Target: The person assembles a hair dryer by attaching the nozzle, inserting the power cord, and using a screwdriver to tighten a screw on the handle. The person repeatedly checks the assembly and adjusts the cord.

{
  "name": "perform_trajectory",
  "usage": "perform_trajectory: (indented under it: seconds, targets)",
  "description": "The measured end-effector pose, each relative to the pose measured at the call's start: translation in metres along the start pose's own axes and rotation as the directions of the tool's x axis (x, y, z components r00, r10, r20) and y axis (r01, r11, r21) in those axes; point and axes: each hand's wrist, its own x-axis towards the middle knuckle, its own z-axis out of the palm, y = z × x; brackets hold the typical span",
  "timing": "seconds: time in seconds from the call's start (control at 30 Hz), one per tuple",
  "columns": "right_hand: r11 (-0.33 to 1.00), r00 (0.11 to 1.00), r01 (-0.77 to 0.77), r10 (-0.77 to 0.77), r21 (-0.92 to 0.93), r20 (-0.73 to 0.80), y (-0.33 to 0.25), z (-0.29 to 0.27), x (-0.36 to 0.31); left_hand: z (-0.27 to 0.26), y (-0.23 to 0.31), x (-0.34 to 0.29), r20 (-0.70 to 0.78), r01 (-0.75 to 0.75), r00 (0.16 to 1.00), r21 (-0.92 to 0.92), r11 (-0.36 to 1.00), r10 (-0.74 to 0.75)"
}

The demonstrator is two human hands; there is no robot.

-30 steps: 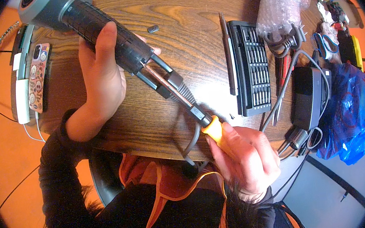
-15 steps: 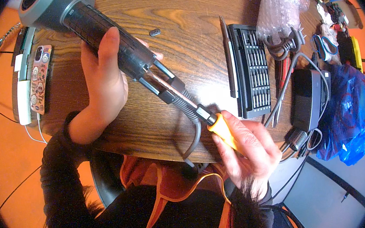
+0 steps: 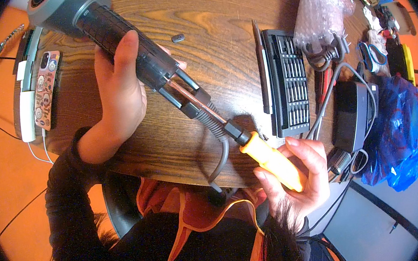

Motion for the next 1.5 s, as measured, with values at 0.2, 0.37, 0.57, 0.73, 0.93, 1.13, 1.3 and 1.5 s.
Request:
perform_trajectory:
  seconds: [0.2, 0.37, 0.57, 0.73, 0.93, 1.13, 1.3, 1.5]
  targets:
    - [0.893, 0.885, -0.447, 0.435, 0.044, 0.165, -0.009, -0.005, -0.008, -0.001, 0.002, 0.001, -0.009, 0.033, 0.999, 0.032, 0.999, -0.032]
    - [0.973, 0.955, 0.186, -0.146, -0.137, 0.26, 0.0, -0.007, -0.002, -0.001, 0.003, 0.004, -0.116, -0.001, 0.993, 0.07, 0.998, 0.01]
    - [0.961, 0.998, -0.049, 0.034, 0.272, 0.061, 0.022, 0.011, 0.006, 0.002, 0.009, 0.005, -0.187, 0.006, 0.982, 0.113, 0.994, 0.016]
    - [0.983, 0.982, 0.161, -0.151, 0.083, -0.112, 0.032, 0.02, 0.0, 0.004, 0.014, 0.004, -0.195, -0.008, 0.98, 0.172, 0.985, 0.042]
    - [0.973, 0.975, 0.215, -0.219, -0.082, -0.04, 0.033, 0.013, 0.002, 0.004, 0.014, 0.005, -0.202, 0.055, 0.979, 0.115, 0.992, -0.031]
    - [0.977, 0.949, 0.115, -0.055, 0.179, -0.311, 0.033, 0.012, -0.004, 0.003, 0.013, 0.004, -0.209, 0.091, 0.976, 0.122, 0.988, -0.064]
    - [0.978, 0.947, 0.029, -0.093, -0.206, -0.308, 0.034, 0.017, 0.001, 0.001, 0.012, 0.004, -0.215, 0.113, 0.972, 0.099, 0.989, -0.09]
    - [0.882, 0.988, 0.147, -0.151, -0.447, 0.026, 0.032, 0.019, 0.016, -0.001, 0.011, 0.003, -0.204, 0.103, 0.975, 0.066, 0.992, -0.088]
